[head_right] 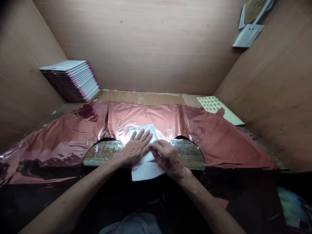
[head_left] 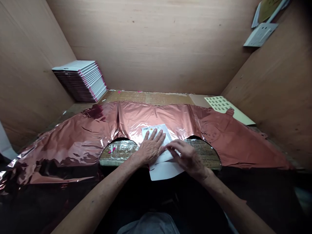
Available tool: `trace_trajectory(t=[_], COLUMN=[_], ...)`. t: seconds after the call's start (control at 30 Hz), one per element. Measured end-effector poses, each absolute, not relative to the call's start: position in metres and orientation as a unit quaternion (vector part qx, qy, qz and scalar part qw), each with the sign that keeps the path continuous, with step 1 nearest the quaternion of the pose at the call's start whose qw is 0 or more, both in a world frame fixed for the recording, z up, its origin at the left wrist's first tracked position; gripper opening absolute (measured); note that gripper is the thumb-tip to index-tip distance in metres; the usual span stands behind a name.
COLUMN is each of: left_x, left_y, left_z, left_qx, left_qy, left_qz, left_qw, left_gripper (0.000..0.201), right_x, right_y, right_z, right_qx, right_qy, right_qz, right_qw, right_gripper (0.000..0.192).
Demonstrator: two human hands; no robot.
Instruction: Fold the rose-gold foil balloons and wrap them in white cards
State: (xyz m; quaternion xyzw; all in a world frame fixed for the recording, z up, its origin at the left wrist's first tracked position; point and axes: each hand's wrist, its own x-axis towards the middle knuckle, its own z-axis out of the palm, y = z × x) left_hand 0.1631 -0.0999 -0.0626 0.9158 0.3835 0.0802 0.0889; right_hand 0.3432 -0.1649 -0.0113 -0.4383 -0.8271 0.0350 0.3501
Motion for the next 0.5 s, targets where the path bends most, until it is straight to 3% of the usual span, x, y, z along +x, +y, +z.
trace_trajectory(t=[0.17,0.5], left_x=[0.158,0.162], left_y=[-0.100,-0.098], left_z=[-0.055,-0.048], left_qx=[0.918,0.930], left_qy=[0.373,0.355], left_qz=[0.075,0.027], left_qw=[0.111,0.090], left_gripper=[0.055,0.057], right_x=[0.344,0.332], right_y=[-0.189,-0.175], right_z=[-0.053,-0.043], right_qx=[-0.422,-0.414], right_qy=[-0.865,-0.893], right_qz=[-0.020,-0.079], right_qw=[0.270,0.161], right_gripper=[0.016,0.020])
